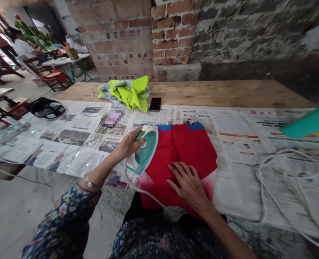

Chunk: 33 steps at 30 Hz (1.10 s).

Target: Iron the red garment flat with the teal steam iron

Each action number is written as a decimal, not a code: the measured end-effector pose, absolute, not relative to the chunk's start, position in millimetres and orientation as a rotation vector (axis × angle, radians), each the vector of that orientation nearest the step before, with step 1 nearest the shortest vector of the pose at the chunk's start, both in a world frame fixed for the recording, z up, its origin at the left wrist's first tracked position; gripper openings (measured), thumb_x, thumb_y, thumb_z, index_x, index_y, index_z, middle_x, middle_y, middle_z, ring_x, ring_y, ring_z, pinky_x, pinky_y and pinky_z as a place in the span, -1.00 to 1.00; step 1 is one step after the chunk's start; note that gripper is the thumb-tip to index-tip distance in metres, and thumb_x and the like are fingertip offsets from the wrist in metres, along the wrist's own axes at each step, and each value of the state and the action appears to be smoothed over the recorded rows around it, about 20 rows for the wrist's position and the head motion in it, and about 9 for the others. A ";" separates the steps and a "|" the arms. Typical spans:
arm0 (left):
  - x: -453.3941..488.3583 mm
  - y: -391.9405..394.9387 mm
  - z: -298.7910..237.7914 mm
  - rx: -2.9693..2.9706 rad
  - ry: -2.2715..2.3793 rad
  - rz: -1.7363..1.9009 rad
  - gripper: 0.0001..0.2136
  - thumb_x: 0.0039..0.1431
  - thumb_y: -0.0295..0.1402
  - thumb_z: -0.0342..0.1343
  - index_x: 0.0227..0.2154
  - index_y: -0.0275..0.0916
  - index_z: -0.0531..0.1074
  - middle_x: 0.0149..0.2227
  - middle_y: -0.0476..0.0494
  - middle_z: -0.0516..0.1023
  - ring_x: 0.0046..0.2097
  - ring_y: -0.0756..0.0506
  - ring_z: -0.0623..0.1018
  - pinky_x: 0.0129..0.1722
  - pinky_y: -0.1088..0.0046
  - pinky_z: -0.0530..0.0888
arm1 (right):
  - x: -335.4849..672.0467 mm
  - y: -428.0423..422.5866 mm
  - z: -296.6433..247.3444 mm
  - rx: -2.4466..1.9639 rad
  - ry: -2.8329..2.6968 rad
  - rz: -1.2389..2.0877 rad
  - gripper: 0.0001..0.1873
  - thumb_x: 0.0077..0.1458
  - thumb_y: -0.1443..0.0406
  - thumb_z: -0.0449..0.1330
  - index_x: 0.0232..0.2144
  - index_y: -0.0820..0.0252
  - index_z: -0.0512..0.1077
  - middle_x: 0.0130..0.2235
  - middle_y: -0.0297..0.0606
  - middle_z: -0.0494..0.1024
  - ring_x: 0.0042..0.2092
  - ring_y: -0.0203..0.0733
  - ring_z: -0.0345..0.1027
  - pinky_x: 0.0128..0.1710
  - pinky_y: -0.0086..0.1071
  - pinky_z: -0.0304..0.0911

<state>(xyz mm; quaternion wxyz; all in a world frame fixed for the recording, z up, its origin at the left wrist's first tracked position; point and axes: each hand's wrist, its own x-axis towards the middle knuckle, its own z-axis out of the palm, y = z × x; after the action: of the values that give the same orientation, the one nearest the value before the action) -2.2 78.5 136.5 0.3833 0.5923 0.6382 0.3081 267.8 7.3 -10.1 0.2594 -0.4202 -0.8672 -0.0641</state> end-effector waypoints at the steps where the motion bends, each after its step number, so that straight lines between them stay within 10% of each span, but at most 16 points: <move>1: -1.2 91.5 138.3 1.495 1.675 0.799 -0.33 0.19 -0.44 0.21 0.39 -0.39 0.35 -0.57 0.16 0.40 -0.58 0.01 0.39 -0.51 0.53 0.38 | 267.8 7.2 -10.4 -1.138 -2.349 -0.168 -0.57 0.47 0.15 0.12 0.20 0.22 0.58 0.20 0.00 0.67 0.22 0.11 0.44 0.21 -0.03 0.22; 20: 12.0 5.1 138.7 1.490 1.501 0.803 -0.30 0.24 -0.21 0.25 0.44 -0.17 0.33 -0.26 -0.03 0.59 -0.52 0.02 0.42 -0.52 0.50 0.44 | 270.3 11.0 -8.7 -1.117 -2.355 -0.176 -0.59 0.45 0.16 0.14 0.19 0.19 0.57 0.18 -0.02 0.68 0.20 0.11 0.46 0.15 -0.05 0.25; 33: 13.4 104.9 137.0 1.362 1.721 0.909 -0.38 0.18 -0.44 0.30 0.31 -0.35 0.39 -0.59 0.19 0.38 -0.53 -0.03 0.48 -0.47 0.53 0.43 | 269.7 10.0 -10.2 -1.113 -2.345 -0.190 -0.59 0.46 0.16 0.13 0.17 0.22 0.60 0.16 0.02 0.68 0.19 0.11 0.46 0.16 -0.07 0.22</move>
<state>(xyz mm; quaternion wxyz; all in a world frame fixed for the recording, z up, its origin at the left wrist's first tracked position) 13.4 104.9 137.0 0.3737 0.5320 0.6719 0.3548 269.7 10.0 -10.2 0.2663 -0.4121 -0.8685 -0.0704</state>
